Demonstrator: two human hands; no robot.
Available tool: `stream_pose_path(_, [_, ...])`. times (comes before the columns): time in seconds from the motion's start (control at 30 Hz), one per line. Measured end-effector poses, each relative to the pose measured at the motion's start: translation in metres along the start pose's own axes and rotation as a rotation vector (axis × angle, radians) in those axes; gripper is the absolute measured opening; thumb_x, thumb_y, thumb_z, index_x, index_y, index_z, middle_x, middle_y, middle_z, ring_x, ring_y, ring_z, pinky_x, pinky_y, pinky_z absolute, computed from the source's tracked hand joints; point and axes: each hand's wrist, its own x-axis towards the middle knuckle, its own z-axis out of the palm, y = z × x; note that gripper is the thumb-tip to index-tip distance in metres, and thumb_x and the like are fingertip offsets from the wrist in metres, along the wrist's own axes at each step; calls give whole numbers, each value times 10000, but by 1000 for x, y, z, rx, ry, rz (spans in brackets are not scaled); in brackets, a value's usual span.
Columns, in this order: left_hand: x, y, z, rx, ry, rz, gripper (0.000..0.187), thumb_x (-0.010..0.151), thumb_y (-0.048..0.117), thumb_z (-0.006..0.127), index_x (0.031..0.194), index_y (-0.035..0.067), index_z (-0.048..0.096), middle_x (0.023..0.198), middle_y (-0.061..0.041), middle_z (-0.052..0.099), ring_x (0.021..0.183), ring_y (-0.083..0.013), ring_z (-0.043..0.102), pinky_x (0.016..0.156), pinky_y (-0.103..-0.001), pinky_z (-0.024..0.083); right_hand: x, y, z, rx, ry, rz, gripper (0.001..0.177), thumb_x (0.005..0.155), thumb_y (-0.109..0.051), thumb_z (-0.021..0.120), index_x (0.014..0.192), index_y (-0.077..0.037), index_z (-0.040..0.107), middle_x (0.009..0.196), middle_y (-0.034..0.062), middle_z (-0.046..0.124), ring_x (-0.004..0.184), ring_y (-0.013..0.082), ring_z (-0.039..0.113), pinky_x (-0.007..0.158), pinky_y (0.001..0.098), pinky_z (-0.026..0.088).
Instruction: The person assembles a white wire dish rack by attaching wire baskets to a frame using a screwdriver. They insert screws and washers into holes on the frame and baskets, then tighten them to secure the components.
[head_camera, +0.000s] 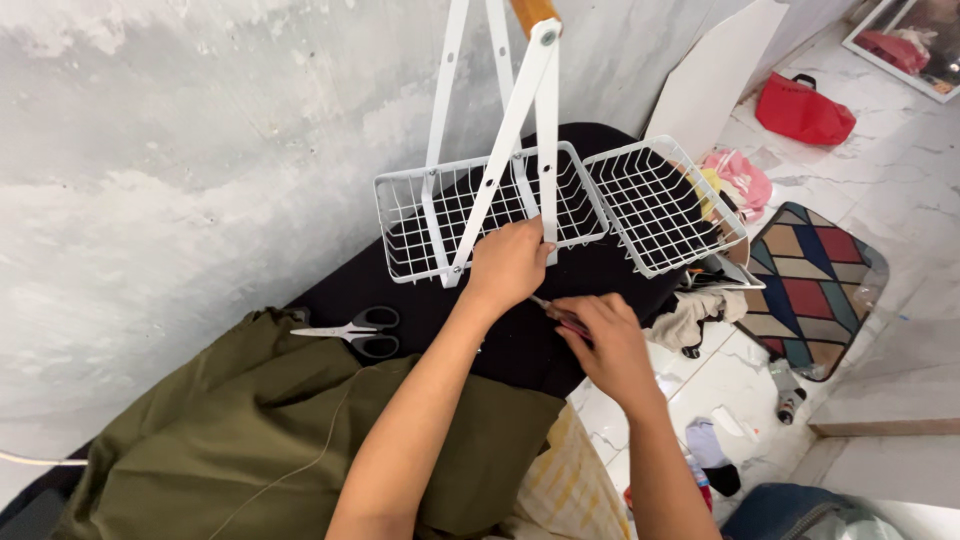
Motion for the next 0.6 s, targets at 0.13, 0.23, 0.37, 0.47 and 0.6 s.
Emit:
stream_pose_path(0.13, [-2,4,0,62,-19,-21,245,899,216,714,1024,11,662,916,-158,718,842,-380,707,705,-490,543,3,11,13,25,77,-62,254,808,-71,784,1046,-85,699,1001,60,715,933,287,626,805,401,475])
stream_pose_path(0.23, [-6,3,2,201,11,22,367,803,249,769,1035,-15,662,950,-180,691,865,-387,703,722,-488,543,-8,28,21,62,274,-49,241,879,-52,744,1107,-82,670,1045,83,681,954,276,636,830,374,500])
stream_pose_path(0.37, [-14,11,2,454,8,27,413,727,299,810,986,-2,695,985,-169,678,878,-356,700,771,-465,530,-16,56,19,229,460,283,248,999,-79,684,1244,-81,642,968,55,663,769,180,623,674,302,505])
stream_pose_path(0.47, [-21,31,-10,612,-71,-30,352,743,246,792,996,20,698,963,-132,684,874,-301,708,777,-410,534,-14,67,7,-48,470,346,381,965,-96,748,1330,-62,642,959,120,579,648,206,512,603,327,439])
stream_pose_path(0.6, [-37,67,-44,485,165,150,95,834,114,712,914,80,674,892,-77,690,825,-238,726,713,-361,547,-3,78,5,-90,322,415,301,907,-149,789,1157,-39,662,750,110,605,603,214,541,555,347,433])
